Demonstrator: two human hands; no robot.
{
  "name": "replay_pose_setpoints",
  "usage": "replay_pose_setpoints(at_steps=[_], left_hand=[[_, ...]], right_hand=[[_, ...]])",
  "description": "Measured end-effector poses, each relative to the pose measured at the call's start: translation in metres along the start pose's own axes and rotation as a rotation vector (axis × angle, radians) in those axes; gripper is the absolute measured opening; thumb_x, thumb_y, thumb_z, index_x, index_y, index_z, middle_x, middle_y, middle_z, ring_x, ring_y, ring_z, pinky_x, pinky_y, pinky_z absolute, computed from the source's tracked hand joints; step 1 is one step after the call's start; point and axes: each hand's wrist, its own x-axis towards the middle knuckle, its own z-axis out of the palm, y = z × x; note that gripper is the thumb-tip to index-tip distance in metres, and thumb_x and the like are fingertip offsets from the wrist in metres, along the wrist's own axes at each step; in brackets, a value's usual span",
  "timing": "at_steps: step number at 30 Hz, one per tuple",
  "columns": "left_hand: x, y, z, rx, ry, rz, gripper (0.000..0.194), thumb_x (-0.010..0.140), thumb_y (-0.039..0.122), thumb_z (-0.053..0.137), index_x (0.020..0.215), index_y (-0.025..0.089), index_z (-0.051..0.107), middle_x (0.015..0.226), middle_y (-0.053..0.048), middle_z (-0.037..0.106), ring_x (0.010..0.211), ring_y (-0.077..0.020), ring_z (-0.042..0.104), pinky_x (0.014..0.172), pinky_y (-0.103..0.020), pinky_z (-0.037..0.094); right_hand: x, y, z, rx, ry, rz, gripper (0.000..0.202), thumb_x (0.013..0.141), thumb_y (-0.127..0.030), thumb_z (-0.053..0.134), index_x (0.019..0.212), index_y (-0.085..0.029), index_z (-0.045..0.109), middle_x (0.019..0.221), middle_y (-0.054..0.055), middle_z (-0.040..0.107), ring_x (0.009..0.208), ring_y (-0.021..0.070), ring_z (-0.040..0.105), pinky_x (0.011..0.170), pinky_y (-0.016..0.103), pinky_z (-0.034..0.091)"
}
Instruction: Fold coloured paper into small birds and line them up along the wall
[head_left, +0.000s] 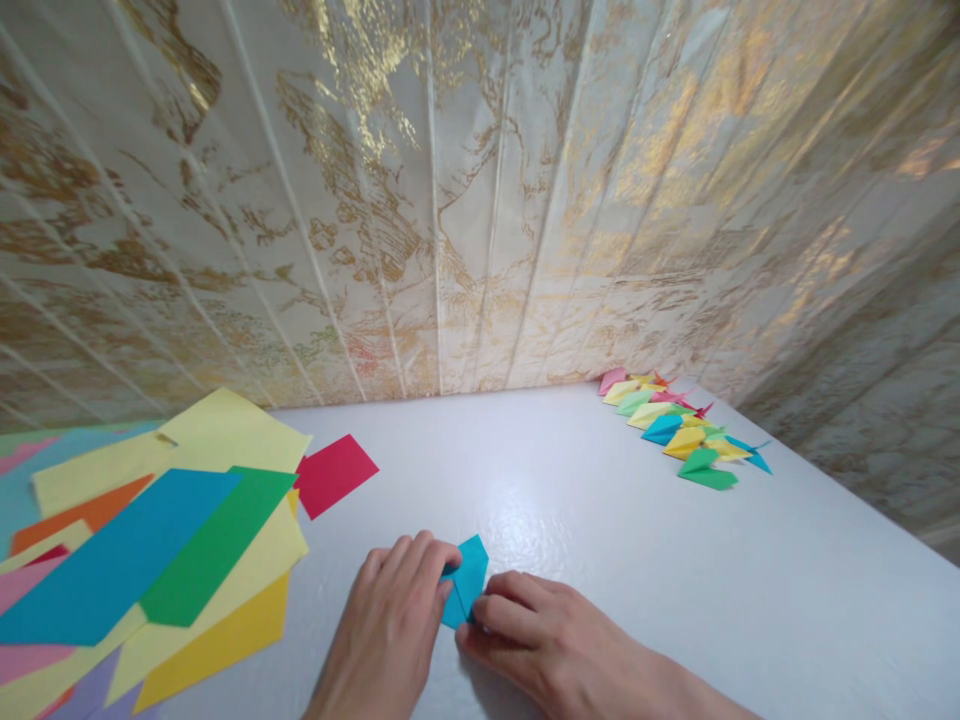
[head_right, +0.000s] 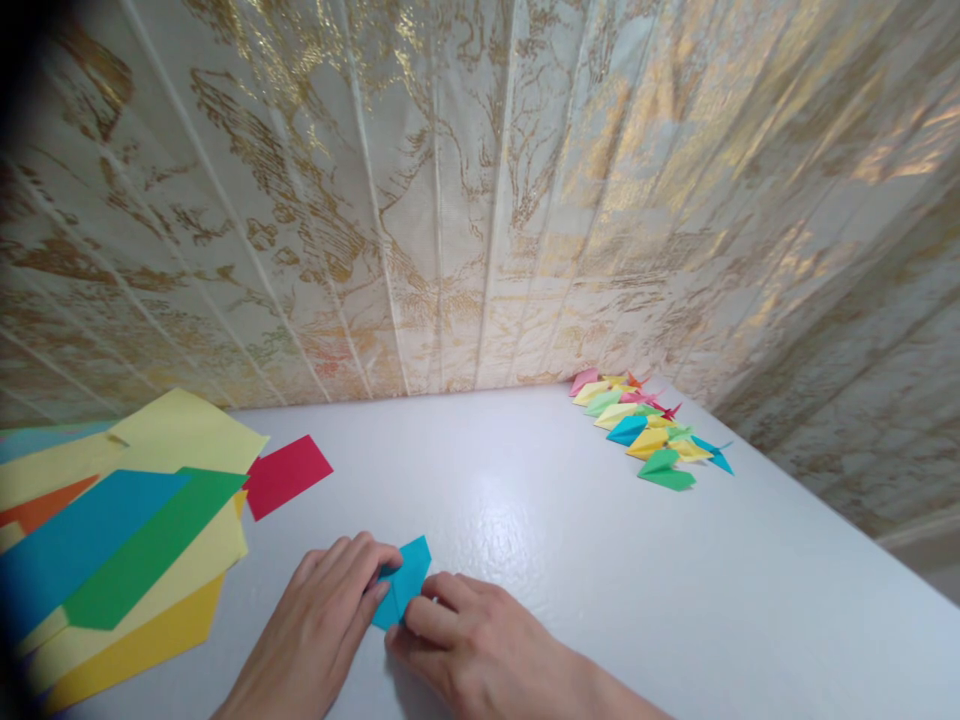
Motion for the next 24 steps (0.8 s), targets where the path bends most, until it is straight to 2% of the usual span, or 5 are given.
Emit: replay_pose_setpoints(at_steps=[5, 10, 17, 24], left_hand=[[0.001, 0.0005, 0.0004, 0.034, 0.03, 0.01, 0.025, 0.096, 0.007, 0.041, 0.101, 0.025, 0.056, 0.093, 0.0, 0.063, 0.086, -0.0227, 0.059, 0.077, -0.036, 0.033], [-0.0014, -0.0027, -0.0023, -0.011, 0.022, 0.027, 0.014, 0.099, 0.016, 0.046, 0.102, 0.025, 0.056, 0.094, 0.0, 0.064, 0.085, -0.0222, 0.059, 0.076, -0.035, 0.035], [0.0011, -0.0006, -0.0037, -0.045, 0.008, 0.002, 0.012, 0.099, 0.018, 0.046, 0.1, 0.025, 0.056, 0.092, 0.0, 0.064, 0.084, -0.023, 0.059, 0.075, -0.036, 0.037], [-0.0012, -0.0056, -0.0067, -0.111, -0.033, -0.019, 0.014, 0.101, 0.022, 0.043, 0.101, 0.026, 0.056, 0.094, 0.0, 0.063, 0.087, -0.0223, 0.059, 0.076, -0.036, 0.039]], right_hand=[[0.0012, -0.0005, 0.0023, -0.056, 0.014, -0.013, 0.025, 0.103, -0.019, 0.049, 0.126, -0.013, 0.057, 0.102, 0.007, 0.068, 0.09, 0.0209, 0.057, 0.081, 0.031, 0.05], [0.0003, -0.0002, 0.0066, -0.039, 0.028, -0.018, 0.026, 0.104, -0.019, 0.046, 0.128, -0.013, 0.054, 0.103, 0.008, 0.069, 0.091, 0.021, 0.058, 0.083, 0.031, 0.05], [-0.0009, -0.0004, 0.0074, -0.049, 0.046, 0.007, 0.019, 0.103, -0.018, 0.051, 0.118, -0.012, 0.059, 0.091, 0.006, 0.067, 0.084, 0.0185, 0.057, 0.076, 0.029, 0.051], [-0.002, -0.0013, 0.0088, -0.102, 0.039, 0.002, 0.019, 0.104, -0.02, 0.049, 0.118, -0.012, 0.059, 0.091, 0.005, 0.066, 0.082, 0.0186, 0.055, 0.074, 0.029, 0.05]])
